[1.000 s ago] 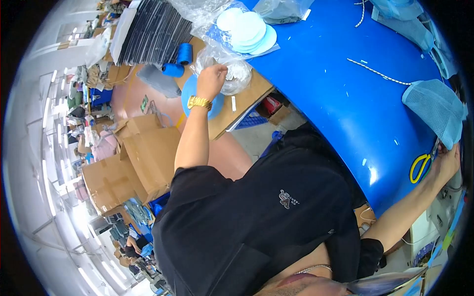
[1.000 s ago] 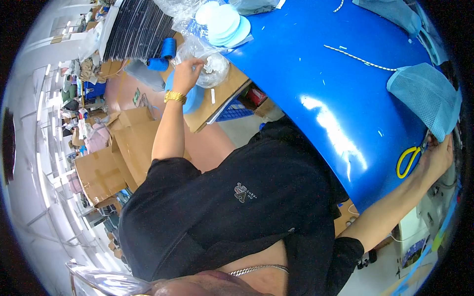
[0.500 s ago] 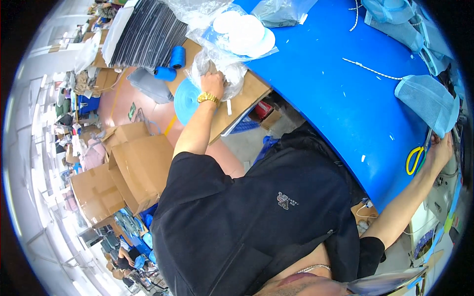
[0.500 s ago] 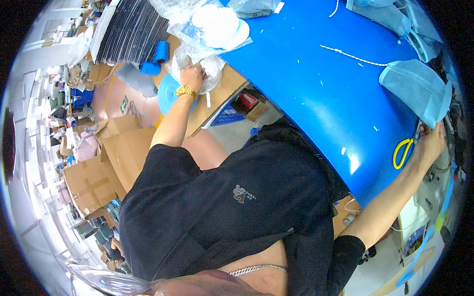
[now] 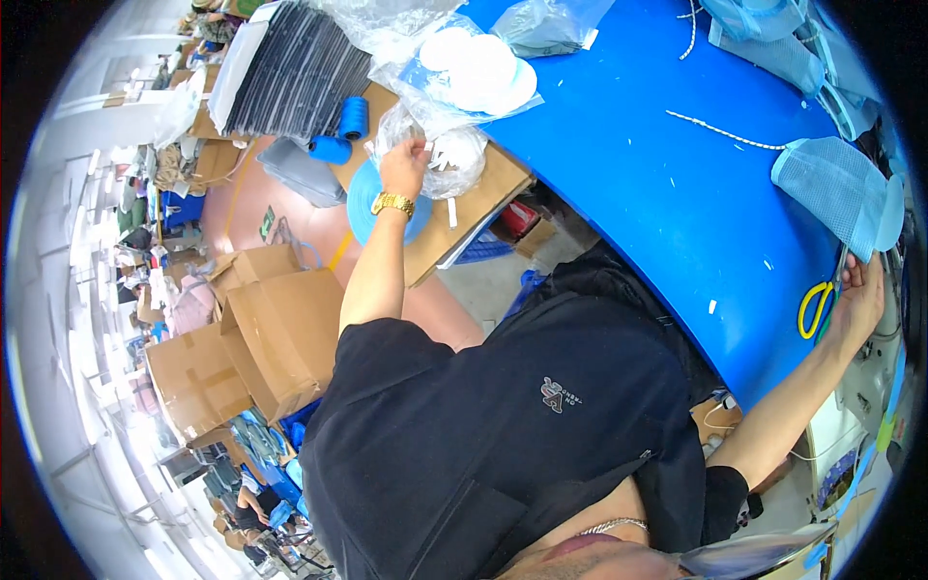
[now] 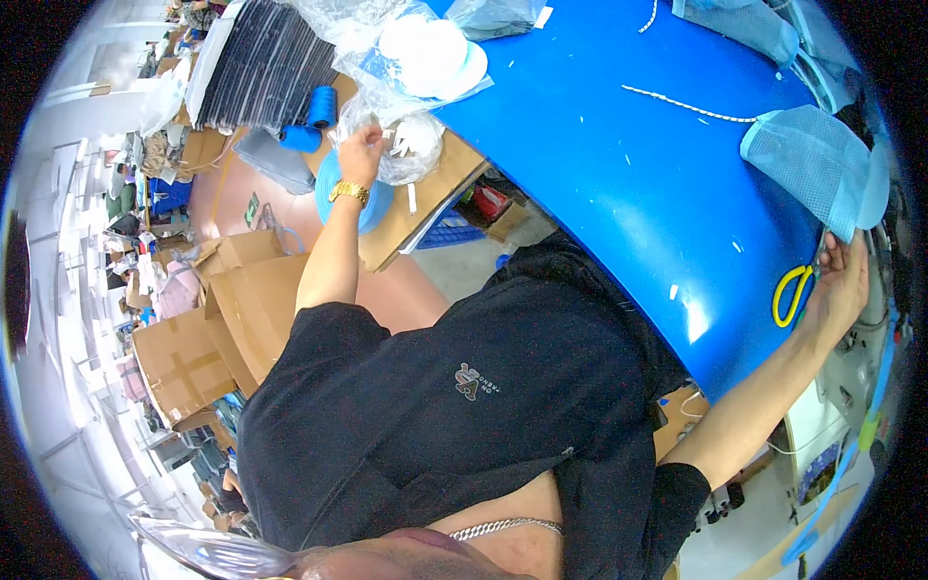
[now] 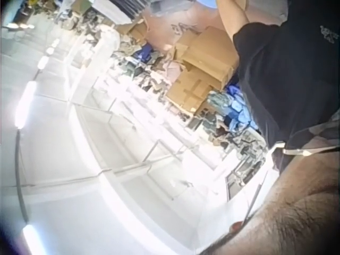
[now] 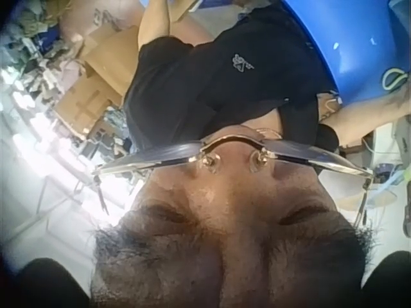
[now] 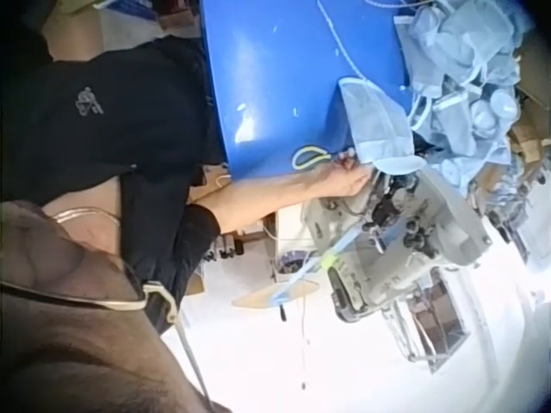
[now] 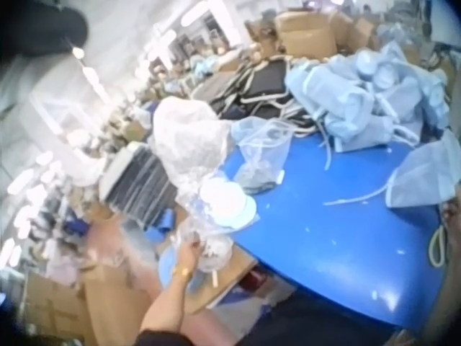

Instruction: Sewing together mesh fabric components and trimming excess threads to assemble pouches.

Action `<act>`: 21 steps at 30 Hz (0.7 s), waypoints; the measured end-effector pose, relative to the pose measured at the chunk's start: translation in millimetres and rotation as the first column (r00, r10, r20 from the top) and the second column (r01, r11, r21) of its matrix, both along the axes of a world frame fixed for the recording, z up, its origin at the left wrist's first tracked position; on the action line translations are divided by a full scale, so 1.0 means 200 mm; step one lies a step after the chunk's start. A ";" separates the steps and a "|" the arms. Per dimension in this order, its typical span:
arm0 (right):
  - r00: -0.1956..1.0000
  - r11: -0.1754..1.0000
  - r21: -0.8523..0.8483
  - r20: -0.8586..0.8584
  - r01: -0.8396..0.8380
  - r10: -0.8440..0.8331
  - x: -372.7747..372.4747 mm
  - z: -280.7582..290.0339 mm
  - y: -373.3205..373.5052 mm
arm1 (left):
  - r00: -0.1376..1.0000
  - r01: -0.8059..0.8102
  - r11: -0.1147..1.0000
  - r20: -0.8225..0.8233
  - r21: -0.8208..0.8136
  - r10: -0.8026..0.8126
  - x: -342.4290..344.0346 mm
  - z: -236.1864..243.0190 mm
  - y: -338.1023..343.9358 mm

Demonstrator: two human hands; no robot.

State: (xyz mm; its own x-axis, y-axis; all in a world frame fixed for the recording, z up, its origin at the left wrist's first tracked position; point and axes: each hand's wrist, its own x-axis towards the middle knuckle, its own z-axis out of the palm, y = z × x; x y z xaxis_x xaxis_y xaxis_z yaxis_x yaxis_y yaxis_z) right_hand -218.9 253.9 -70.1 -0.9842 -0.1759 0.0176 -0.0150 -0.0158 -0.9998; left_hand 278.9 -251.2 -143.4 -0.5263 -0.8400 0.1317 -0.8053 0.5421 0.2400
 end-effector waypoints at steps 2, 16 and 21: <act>0.973 0.993 -0.040 -0.196 0.113 -0.119 0.13 0.06 0.00 | 0.965 -0.059 0.978 -0.240 0.199 0.107 -0.02 0.11 0.09; 0.699 0.685 0.599 -0.273 -0.413 0.661 0.89 0.31 -0.47 | 0.660 0.736 0.150 -0.652 0.660 -0.374 -1.14 0.61 1.13; 0.877 0.838 0.329 -0.058 -0.435 0.478 0.83 0.28 -0.31 | 0.618 0.757 0.034 -0.697 0.653 -0.364 -1.30 0.63 1.24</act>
State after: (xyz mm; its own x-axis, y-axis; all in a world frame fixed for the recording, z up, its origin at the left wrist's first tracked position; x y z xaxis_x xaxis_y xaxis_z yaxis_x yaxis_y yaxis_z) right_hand -53.0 191.2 -14.5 -0.7826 -0.6223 0.0152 -0.2118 0.2433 -0.9465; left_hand 19.3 -2.2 -16.9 -0.9890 0.0402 -0.1423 -0.1384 0.0880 0.9865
